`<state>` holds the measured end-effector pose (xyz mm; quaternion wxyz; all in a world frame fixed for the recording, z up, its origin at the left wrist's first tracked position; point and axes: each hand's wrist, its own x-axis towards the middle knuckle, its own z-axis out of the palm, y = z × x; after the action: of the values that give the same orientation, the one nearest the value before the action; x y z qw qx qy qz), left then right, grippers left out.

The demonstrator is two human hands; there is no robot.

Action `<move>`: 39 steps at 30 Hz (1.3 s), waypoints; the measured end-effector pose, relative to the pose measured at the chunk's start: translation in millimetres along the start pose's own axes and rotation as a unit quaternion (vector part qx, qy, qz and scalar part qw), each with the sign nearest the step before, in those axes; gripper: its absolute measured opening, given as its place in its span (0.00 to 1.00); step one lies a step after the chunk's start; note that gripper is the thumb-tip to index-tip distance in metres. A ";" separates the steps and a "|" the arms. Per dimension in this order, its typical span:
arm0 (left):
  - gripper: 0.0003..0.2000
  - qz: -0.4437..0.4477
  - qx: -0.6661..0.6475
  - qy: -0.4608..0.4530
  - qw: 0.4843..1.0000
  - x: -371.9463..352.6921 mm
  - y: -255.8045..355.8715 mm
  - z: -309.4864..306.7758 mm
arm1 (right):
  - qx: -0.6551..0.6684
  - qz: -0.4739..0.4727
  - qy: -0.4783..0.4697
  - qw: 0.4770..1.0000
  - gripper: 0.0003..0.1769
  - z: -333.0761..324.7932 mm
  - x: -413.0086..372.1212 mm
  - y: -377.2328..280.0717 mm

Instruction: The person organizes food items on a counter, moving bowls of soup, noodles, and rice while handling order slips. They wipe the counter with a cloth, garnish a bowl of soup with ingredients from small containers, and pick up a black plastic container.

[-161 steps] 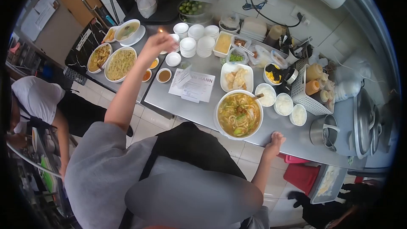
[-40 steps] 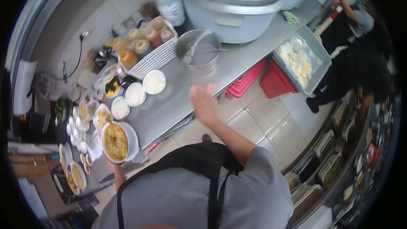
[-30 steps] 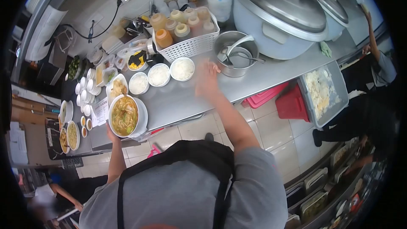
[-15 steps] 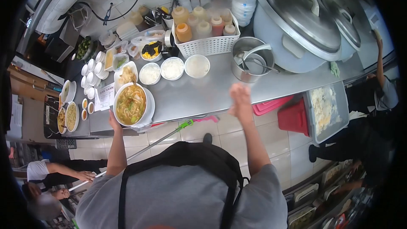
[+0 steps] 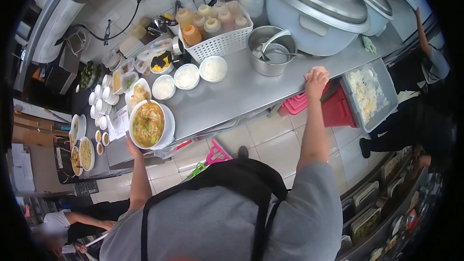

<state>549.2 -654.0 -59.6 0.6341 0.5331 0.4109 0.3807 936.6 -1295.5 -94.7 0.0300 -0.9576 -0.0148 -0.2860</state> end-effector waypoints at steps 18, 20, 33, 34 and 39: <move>0.31 -0.086 0.005 0.001 0.996 -97.3 -18.8 -29.8 | 0.380 -0.321 -0.048 0.866 0.23 -120.7 -176.4 -290.7; 0.28 -0.089 0.016 0.015 0.996 -114.1 -48.5 -40.6 | 0.448 -0.355 -0.115 0.813 0.21 -137.5 -163.3 -277.4; 0.28 -0.031 0.652 -0.582 0.485 -321.7 -249.5 78.0 | 0.392 -0.231 -0.080 0.887 0.14 -24.4 -6.4 55.8; 0.26 -0.025 0.640 -0.584 0.500 -337.9 -257.7 105.7 | 0.375 -0.130 -0.107 0.911 0.15 -15.8 12.3 79.0; 0.18 -0.156 0.487 -0.639 0.575 -428.8 -240.7 241.5 | 0.220 0.058 -0.151 0.962 0.18 80.4 114.8 256.8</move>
<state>624.1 -1170.7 -225.6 0.4269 0.7941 0.0994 -0.4210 1088.3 -1545.2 -111.4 0.2536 -0.9588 -0.0263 -0.1252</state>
